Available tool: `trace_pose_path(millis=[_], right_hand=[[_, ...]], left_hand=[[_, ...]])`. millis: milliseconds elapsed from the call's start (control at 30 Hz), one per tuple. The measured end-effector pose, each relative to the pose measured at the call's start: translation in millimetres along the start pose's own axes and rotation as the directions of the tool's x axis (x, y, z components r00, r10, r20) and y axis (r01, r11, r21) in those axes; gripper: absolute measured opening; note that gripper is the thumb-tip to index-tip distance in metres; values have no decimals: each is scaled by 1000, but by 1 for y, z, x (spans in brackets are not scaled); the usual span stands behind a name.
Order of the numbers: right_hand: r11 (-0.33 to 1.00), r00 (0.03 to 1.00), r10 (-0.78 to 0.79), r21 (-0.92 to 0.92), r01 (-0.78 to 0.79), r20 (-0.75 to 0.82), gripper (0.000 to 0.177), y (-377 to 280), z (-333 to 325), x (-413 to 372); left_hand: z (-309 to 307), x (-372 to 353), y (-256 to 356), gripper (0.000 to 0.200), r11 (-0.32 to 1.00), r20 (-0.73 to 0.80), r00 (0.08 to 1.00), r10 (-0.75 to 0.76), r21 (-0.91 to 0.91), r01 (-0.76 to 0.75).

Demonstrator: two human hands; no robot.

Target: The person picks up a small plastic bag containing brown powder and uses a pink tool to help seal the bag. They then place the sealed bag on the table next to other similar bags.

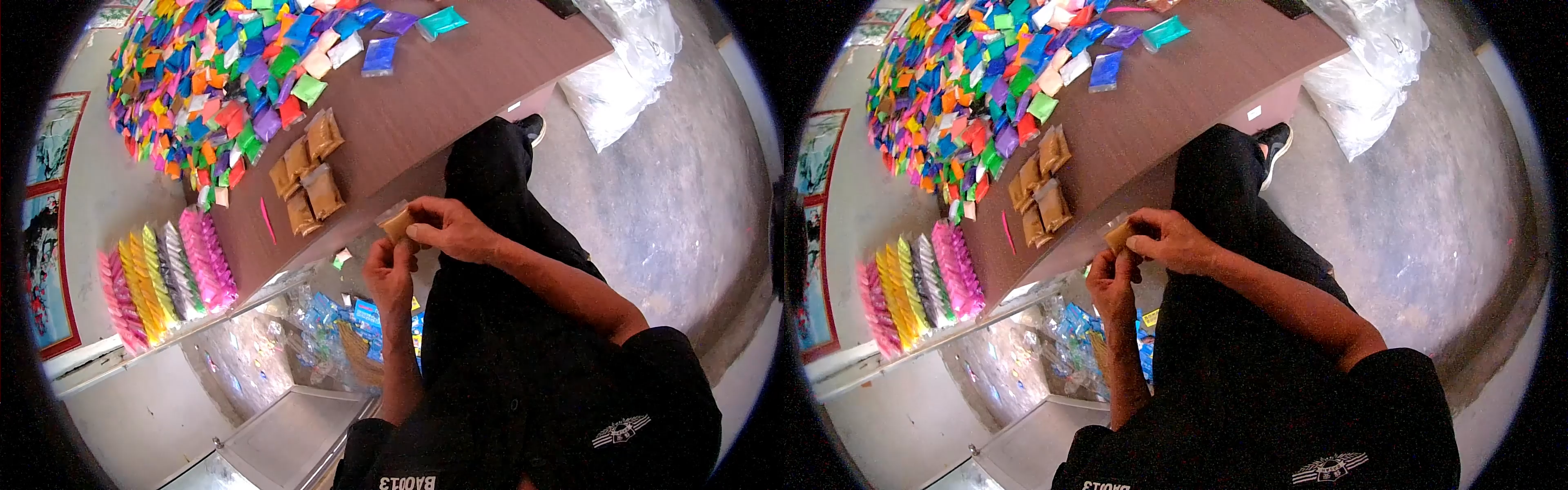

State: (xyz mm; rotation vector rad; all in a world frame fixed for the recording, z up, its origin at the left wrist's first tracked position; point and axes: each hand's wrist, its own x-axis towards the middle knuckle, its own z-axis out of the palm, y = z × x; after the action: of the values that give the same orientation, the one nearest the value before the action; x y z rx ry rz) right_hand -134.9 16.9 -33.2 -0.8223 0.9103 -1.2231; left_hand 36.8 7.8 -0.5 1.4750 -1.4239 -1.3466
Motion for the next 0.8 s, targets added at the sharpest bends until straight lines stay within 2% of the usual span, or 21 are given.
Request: trace_pose_path(millis=[133,233,433,500,633,700,800], right_hand=[[996,1000,15,-90,-17,-19,28,-2,-1,0],[998,998,-57,-2,58,30,27,1,0,-1],[992,998,-60,-112,64,33,25,-2,2,0],[996,999,-44,-77,45,20,24,3,1,2],[1000,1000,-8,7,8,0,23,9,-1,2],[1000,1000,-16,-1,16,14,23,7,-2,1],[999,999,-25,-24,26,36,21,1,0,-1]], left_hand=[[2,-2,6,23,999,24,1000,16,-45,-15],[4,-2,8,26,997,-27,999,-21,-70,19],[-4,3,-8,19,996,-38,997,74,-38,-75],[-4,4,-8,19,993,-29,992,121,-11,-121],[2,1,0,20,995,-10,996,88,-47,-88],[3,-1,2,21,995,-27,999,26,-91,-28],[1,-1,5,21,996,-38,997,67,-49,-69]])
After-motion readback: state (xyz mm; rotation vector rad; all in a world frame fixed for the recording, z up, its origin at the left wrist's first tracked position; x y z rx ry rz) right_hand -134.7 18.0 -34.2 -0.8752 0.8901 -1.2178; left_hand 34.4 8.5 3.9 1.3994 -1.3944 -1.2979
